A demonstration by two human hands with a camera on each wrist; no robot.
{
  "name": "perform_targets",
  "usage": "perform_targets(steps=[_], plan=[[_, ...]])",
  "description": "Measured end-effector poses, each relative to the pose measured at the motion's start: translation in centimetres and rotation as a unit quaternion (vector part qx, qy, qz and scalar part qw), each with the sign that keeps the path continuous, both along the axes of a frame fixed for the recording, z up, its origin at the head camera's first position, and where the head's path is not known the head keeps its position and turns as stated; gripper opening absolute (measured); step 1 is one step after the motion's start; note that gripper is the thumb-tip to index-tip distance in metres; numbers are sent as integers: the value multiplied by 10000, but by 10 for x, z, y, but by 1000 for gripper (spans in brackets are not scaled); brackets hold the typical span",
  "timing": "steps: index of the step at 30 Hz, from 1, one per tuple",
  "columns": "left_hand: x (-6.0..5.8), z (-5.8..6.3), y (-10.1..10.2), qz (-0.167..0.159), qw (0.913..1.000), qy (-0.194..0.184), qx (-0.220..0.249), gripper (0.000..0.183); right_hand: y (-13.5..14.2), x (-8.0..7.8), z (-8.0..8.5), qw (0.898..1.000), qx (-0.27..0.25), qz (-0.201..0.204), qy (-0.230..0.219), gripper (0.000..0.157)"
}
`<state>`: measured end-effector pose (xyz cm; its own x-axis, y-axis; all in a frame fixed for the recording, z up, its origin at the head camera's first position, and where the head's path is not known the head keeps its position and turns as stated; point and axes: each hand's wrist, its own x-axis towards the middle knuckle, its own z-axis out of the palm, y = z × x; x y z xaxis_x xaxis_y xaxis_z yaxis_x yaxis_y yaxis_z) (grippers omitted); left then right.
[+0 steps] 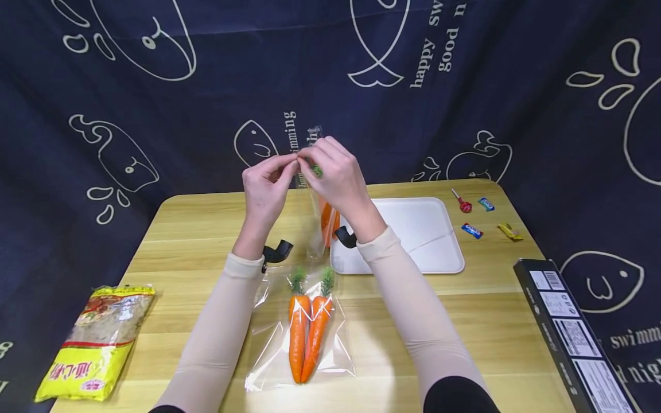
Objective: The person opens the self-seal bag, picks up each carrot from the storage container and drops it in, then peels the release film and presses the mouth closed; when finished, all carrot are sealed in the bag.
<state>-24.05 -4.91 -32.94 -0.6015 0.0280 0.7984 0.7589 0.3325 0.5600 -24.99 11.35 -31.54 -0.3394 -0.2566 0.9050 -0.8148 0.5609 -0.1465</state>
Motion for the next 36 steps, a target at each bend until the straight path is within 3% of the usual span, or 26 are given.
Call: perform_targets(steps=[9, 19, 26, 36], plan=[[2, 3, 0, 277, 9980, 303, -490, 16, 0, 5, 12, 9966, 598, -423, 376, 9], [2, 5, 2, 234, 9969, 424, -615, 14, 2, 3, 10, 9993, 268, -172, -196, 6], [1, 4, 1, 418, 9930, 569, -950, 15, 6, 1, 12, 9971, 707, -249, 137, 6], [2, -1, 0, 57, 9990, 121, -424, 12, 11, -5, 4, 9969, -253, 237, -711, 9]])
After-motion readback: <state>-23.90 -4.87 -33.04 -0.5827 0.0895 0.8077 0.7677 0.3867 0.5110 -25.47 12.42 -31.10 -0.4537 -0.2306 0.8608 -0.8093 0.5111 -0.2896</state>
